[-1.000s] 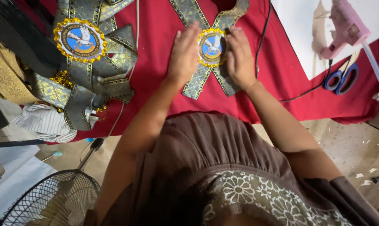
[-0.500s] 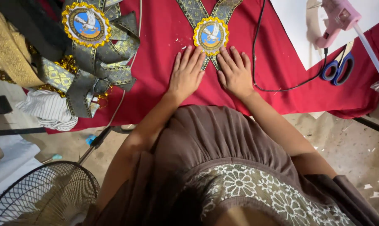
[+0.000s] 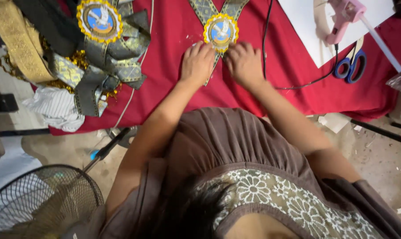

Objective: The recorder is assembling and decorating sashes using ribbons, medallions, and a hot glue gun.

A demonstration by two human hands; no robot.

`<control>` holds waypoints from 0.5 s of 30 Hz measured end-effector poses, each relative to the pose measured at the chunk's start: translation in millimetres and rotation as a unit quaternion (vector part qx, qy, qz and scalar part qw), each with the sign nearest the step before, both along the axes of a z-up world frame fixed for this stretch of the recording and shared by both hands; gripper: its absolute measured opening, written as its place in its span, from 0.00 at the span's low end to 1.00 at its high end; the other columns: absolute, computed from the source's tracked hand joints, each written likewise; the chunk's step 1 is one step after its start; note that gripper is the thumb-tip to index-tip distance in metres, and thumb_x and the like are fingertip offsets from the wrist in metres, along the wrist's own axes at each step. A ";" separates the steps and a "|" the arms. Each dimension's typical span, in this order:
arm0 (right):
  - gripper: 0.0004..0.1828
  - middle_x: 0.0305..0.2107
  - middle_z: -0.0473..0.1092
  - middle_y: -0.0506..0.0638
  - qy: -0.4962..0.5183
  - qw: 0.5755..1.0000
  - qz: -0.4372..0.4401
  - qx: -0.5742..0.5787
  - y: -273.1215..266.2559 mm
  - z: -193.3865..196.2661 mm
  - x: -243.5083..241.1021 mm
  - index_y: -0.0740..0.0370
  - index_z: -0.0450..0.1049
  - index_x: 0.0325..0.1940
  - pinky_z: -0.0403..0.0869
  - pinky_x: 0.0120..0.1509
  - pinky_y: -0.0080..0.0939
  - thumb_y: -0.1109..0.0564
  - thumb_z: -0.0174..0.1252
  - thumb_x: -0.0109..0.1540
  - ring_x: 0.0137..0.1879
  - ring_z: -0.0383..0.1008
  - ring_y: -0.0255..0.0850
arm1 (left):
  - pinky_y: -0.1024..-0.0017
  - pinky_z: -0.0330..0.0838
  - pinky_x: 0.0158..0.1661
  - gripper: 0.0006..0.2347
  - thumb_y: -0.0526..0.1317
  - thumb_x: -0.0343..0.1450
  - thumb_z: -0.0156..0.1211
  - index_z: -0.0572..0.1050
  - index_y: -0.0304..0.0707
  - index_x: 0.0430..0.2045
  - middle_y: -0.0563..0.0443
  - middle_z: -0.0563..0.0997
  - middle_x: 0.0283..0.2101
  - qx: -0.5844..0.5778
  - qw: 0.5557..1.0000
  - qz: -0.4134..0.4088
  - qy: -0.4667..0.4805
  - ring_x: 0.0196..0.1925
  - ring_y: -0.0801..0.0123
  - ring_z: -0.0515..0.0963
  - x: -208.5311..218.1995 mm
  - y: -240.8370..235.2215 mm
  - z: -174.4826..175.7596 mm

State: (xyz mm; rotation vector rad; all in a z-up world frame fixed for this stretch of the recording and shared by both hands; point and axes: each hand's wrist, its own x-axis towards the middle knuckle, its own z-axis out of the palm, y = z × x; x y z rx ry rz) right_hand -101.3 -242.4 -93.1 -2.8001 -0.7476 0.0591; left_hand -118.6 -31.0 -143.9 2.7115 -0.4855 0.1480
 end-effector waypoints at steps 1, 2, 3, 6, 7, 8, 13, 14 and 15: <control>0.19 0.58 0.71 0.50 -0.001 1.000 0.001 0.001 -3.8 -6.9 5.6 0.57 0.73 0.60 0.64 0.60 0.61 0.51 0.60 0.66 0.65 0.66 0.52 | 0.45 0.63 0.63 0.14 0.43 0.75 0.58 0.77 0.39 0.53 0.50 0.74 0.63 0.001 1.000 0.001 -0.001 0.67 0.52 0.68 4.1 2.8 -1.7; 0.15 0.57 0.70 0.50 0.028 1.000 -0.006 0.012 -7.3 -14.1 11.9 0.56 0.73 0.58 0.65 0.62 0.59 0.51 0.59 0.70 0.65 0.66 0.51 | 0.48 0.65 0.65 0.13 0.43 0.79 0.56 0.76 0.39 0.54 0.50 0.72 0.65 -0.028 0.998 0.005 0.059 0.69 0.54 0.68 8.9 5.9 -3.6; 0.11 0.55 0.70 0.50 0.054 0.998 -0.014 0.022 -12.5 -20.2 23.0 0.55 0.73 0.57 0.67 0.64 0.57 0.50 0.57 0.73 0.65 0.67 0.50 | 0.51 0.66 0.68 0.11 0.43 0.82 0.53 0.75 0.38 0.55 0.49 0.70 0.68 -0.058 0.991 0.007 0.117 0.71 0.56 0.69 18.9 7.2 -5.5; 0.20 0.66 0.65 0.55 -0.053 0.993 0.035 0.099 -10.7 -34.3 41.5 0.62 0.69 0.66 0.66 0.68 0.56 0.55 0.59 0.71 0.70 0.63 0.53 | 0.46 0.59 0.68 0.18 0.44 0.78 0.56 0.71 0.35 0.61 0.46 0.61 0.74 -0.031 0.999 0.009 -0.007 0.74 0.50 0.61 28.7 4.3 -3.5; 0.20 0.66 0.65 0.55 -0.053 0.993 0.036 0.100 -4.9 -33.3 43.4 0.62 0.69 0.66 0.66 0.68 0.56 0.55 0.59 0.71 0.70 0.63 0.53 | 0.46 0.59 0.68 0.18 0.44 0.78 0.56 0.71 0.35 0.61 0.46 0.61 0.74 -0.031 0.999 0.010 -0.007 0.74 0.50 0.61 28.9 3.6 -4.3; 0.24 0.69 0.63 0.55 -0.093 0.991 0.052 0.076 1.0 -32.4 45.8 0.62 0.68 0.69 0.64 0.69 0.56 0.54 0.59 0.70 0.72 0.62 0.52 | 0.43 0.55 0.68 0.22 0.46 0.77 0.56 0.68 0.37 0.65 0.48 0.57 0.75 0.012 0.999 0.012 -0.037 0.75 0.49 0.58 29.8 3.1 -5.2; 0.30 0.74 0.58 0.54 -0.099 0.993 0.066 0.027 5.0 -30.6 48.7 0.63 0.64 0.75 0.59 0.72 0.58 0.51 0.57 0.70 0.76 0.59 0.51 | 0.38 0.49 0.70 0.27 0.49 0.78 0.55 0.60 0.41 0.72 0.52 0.51 0.78 0.054 0.998 0.012 -0.043 0.78 0.52 0.53 30.4 3.3 -9.2; 0.29 0.75 0.58 0.54 -0.099 0.993 0.062 0.011 4.7 -30.1 46.8 0.63 0.64 0.75 0.59 0.73 0.58 0.50 0.56 0.71 0.76 0.58 0.51 | 0.39 0.49 0.70 0.26 0.49 0.78 0.55 0.61 0.43 0.72 0.53 0.52 0.78 0.051 0.998 0.008 -0.026 0.77 0.53 0.54 30.0 3.9 -6.7; 0.29 0.75 0.58 0.54 -0.103 0.993 0.059 -0.003 7.0 -29.5 48.9 0.63 0.64 0.75 0.58 0.74 0.59 0.49 0.54 0.72 0.77 0.58 0.51 | 0.40 0.50 0.70 0.26 0.50 0.78 0.55 0.61 0.45 0.72 0.54 0.52 0.78 0.049 0.999 0.005 -0.012 0.77 0.55 0.55 33.3 7.0 -3.4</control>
